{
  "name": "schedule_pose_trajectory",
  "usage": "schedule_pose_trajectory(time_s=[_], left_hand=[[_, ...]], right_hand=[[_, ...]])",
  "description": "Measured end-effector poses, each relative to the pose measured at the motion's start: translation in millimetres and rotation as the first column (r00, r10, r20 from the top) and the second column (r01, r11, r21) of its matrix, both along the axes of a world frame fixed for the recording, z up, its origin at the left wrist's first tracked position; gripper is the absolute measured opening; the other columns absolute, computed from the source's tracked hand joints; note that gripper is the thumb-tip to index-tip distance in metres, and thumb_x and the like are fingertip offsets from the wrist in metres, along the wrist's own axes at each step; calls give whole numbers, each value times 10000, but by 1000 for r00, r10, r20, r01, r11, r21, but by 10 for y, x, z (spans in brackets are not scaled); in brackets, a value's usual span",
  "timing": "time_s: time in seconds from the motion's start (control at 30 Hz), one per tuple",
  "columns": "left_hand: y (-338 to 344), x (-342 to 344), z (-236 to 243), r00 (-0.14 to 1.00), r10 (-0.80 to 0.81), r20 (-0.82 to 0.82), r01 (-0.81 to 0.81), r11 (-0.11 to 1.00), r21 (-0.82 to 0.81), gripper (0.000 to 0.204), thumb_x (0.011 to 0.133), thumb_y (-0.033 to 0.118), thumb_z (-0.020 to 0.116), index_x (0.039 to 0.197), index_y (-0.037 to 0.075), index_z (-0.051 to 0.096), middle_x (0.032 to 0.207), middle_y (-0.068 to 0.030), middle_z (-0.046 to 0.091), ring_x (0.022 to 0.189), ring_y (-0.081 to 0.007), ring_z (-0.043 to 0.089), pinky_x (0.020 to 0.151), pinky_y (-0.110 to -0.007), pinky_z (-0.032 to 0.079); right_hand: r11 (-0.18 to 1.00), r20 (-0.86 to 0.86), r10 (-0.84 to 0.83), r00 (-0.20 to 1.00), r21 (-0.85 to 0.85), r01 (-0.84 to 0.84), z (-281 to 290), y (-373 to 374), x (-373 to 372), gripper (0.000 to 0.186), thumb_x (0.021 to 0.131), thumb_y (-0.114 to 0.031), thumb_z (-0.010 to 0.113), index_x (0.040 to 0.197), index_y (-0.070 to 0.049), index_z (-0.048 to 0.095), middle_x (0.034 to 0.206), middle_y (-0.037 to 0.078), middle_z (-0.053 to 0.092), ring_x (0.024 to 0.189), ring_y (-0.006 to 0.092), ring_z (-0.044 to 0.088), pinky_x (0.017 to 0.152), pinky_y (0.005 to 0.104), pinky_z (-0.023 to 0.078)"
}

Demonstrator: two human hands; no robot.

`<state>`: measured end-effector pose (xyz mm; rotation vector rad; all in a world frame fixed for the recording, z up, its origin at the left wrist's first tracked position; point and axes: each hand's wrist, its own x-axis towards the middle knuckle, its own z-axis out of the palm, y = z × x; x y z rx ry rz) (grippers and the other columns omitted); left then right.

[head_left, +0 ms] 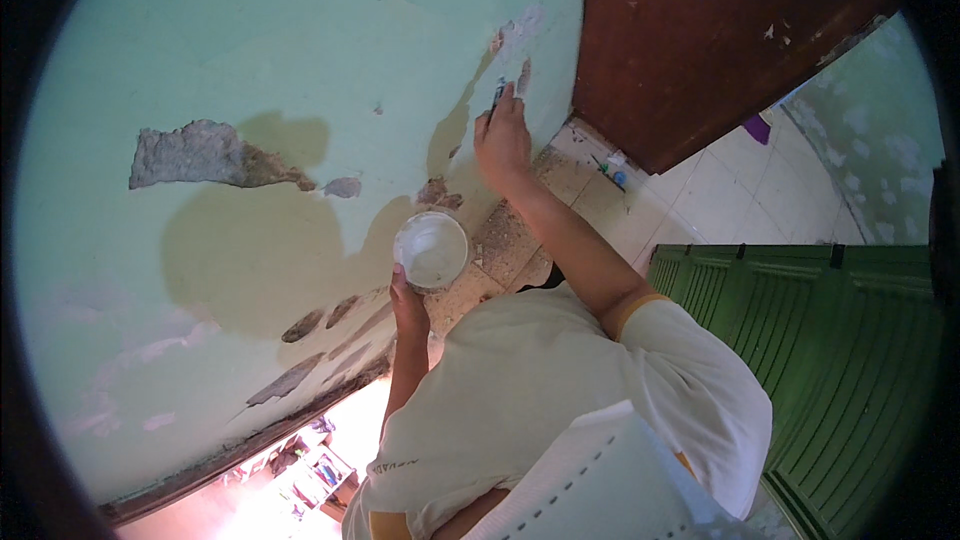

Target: The person applies white plaster to damaged areas of a wall using a putty knife while holding a container of the plaster.

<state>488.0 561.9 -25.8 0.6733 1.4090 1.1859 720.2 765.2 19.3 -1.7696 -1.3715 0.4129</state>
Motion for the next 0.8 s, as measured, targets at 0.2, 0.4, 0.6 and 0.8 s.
schedule_pose_trajectory(time_s=[0.2,0.4,0.6,0.8], left_hand=[[23,27,105,998,29,51,-30,999,26,701,963,507,470,1413,-24,389,1400,-150,483,1277,-257,486,1063,-383,381],[17,-68,-20,1000,-15,-21,15,1000,-3,749,955,598,393,1445,32,354,1417,-142,458,1292,-269,470,1057,-417,392],[43,-124,4,1000,-21,-7,21,1000,9,747,959,589,387,1445,23,351,1417,-148,457,1319,-269,439,1056,-426,391],[143,-78,125,998,64,-18,-63,997,38,681,968,512,459,1344,-55,458,1338,-140,516,1232,-238,486,1054,-367,357]], right_hand=[[997,-12,-71,997,4,71,-69,435,186,704,918,-148,513,1434,167,153,1182,326,459,1097,431,540,901,473,488],[992,-52,125,991,-25,-126,58,167,-337,754,917,-167,515,1425,197,93,1216,357,430,1097,464,521,940,467,467],[990,-35,132,991,-51,-134,151,-313,-187,687,928,-169,499,1442,146,171,1233,361,439,1097,473,517,939,483,452],[972,-266,101,959,232,-38,-78,-396,308,479,938,-164,533,1381,-6,439,1115,229,551,971,341,570,885,451,459]])
